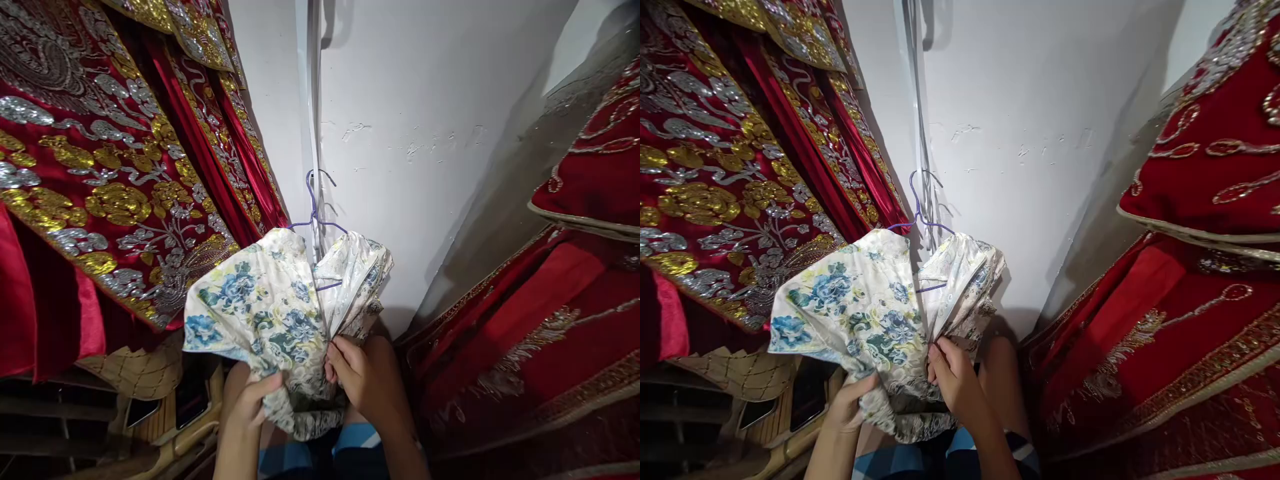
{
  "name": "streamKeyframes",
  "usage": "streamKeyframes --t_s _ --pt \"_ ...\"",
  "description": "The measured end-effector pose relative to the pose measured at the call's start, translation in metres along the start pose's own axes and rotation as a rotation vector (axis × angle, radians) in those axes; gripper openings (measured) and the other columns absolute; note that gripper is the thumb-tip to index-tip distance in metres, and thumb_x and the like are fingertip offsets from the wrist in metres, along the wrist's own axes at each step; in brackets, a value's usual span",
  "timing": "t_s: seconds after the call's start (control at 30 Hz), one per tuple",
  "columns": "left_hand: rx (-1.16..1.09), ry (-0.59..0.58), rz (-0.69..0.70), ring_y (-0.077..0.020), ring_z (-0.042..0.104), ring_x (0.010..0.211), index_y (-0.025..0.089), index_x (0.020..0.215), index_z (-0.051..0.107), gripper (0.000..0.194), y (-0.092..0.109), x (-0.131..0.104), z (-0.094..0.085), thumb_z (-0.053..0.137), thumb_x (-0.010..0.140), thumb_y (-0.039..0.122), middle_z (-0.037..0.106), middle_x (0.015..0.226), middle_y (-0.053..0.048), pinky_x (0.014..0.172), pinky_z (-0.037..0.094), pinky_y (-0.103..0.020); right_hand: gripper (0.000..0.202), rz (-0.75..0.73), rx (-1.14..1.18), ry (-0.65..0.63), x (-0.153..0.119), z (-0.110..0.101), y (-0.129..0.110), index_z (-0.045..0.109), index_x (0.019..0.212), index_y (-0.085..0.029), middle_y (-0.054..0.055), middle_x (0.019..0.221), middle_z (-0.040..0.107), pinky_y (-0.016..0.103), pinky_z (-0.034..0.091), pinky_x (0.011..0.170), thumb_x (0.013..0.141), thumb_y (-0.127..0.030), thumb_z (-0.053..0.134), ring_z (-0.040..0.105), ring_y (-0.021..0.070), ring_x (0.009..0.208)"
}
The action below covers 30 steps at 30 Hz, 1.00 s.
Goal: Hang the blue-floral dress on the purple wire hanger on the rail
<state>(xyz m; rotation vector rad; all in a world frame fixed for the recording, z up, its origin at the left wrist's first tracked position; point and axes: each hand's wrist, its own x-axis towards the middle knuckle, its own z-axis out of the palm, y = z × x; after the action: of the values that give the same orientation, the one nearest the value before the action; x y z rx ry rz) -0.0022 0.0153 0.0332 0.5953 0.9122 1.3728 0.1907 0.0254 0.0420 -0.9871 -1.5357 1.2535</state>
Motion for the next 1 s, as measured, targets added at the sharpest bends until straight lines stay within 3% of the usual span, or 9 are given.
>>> streamKeyframes --t_s 0.1,0.37,0.47,0.6,0.67,0.7,0.8,0.87,1.0 --pt "0.015 0.062 -0.070 -0.0401 0.068 0.109 0.016 0.123 0.067 0.079 -0.004 -0.005 0.000 0.094 0.050 0.032 0.076 0.105 -0.012 0.095 0.056 -0.050 0.034 0.046 0.091 -0.035 0.004 0.006 0.018 0.048 0.077 -0.023 0.000 0.064 0.054 0.027 0.038 0.056 0.101 -0.047 0.043 0.050 0.0143 0.057" --pt "0.053 0.143 -0.051 -0.0393 0.062 0.121 0.017 0.121 0.066 0.070 -0.014 0.005 0.001 0.091 0.059 0.036 0.071 0.116 -0.016 0.102 0.050 -0.050 0.027 0.125 0.148 -0.034 0.005 0.003 0.026 0.048 0.073 -0.022 -0.004 0.058 0.050 0.024 0.035 0.052 0.096 -0.036 0.048 0.045 0.0118 0.052" --pt "0.166 0.315 0.214 -0.0353 0.062 0.118 0.017 0.117 0.064 0.058 -0.019 0.018 -0.001 0.084 0.068 0.040 0.068 0.114 -0.013 0.102 0.049 -0.048 0.029 0.174 0.132 -0.011 0.006 -0.002 0.027 0.043 0.065 -0.023 -0.005 0.047 0.045 0.024 0.028 0.046 0.092 -0.031 0.050 0.037 0.0101 0.043" --pt "0.458 0.674 0.850 -0.0295 0.055 0.123 0.019 0.122 0.055 0.057 -0.039 0.025 0.003 0.079 0.073 0.034 0.057 0.127 -0.013 0.107 0.042 -0.045 0.029 0.195 0.049 0.080 0.004 -0.003 0.020 0.050 0.063 -0.020 -0.003 0.045 0.052 0.024 0.027 0.044 0.090 -0.032 0.052 0.038 0.0093 0.040" --pt "0.659 0.598 1.042 -0.0272 0.054 0.123 0.020 0.121 0.057 0.049 -0.054 0.021 0.011 0.076 0.077 0.029 0.056 0.127 -0.012 0.107 0.041 -0.042 0.029 0.190 0.019 0.116 0.002 0.001 0.013 0.053 0.064 -0.019 -0.002 0.046 0.054 0.024 0.027 0.044 0.088 -0.034 0.055 0.039 0.0092 0.040" --pt "0.759 0.486 1.041 -0.0261 0.056 0.119 0.021 0.118 0.059 0.042 -0.061 0.018 0.015 0.073 0.079 0.027 0.059 0.122 -0.011 0.105 0.043 -0.040 0.028 0.180 0.012 0.117 0.001 0.004 0.009 0.054 0.064 -0.019 -0.002 0.047 0.055 0.024 0.028 0.045 0.087 -0.035 0.057 0.040 0.0095 0.041" --pt "0.878 0.158 0.831 -0.0208 0.061 0.087 0.020 0.093 0.062 0.008 -0.074 0.016 0.029 0.059 0.087 0.024 0.064 0.089 -0.004 0.080 0.049 -0.031 0.026 0.122 0.024 0.089 0.004 0.011 -0.002 0.055 0.064 -0.019 -0.002 0.050 0.056 0.024 0.033 0.048 0.087 -0.033 0.058 0.046 0.0104 0.045" --pt "0.871 0.057 0.736 -0.0176 0.055 0.070 0.021 0.078 0.055 0.013 -0.075 0.020 0.035 0.051 0.090 0.023 0.057 0.073 -0.001 0.066 0.044 -0.027 0.028 0.070 0.010 0.083 0.013 0.010 -0.012 0.054 0.062 -0.019 -0.002 0.050 0.055 0.024 0.034 0.049 0.087 -0.031 0.056 0.046 0.0102 0.045" --pt "0.928 -0.051 0.731 -0.0161 0.047 0.067 0.021 0.070 0.046 0.023 -0.070 0.039 0.035 0.051 0.091 0.026 0.048 0.068 0.000 0.064 0.038 -0.027 0.032 -0.049 -0.090 0.129 0.059 -0.009 -0.055 0.056 0.059 -0.018 -0.002 0.049 0.055 0.023 0.035 0.047 0.089 -0.031 0.055 0.043 0.0089 0.043"
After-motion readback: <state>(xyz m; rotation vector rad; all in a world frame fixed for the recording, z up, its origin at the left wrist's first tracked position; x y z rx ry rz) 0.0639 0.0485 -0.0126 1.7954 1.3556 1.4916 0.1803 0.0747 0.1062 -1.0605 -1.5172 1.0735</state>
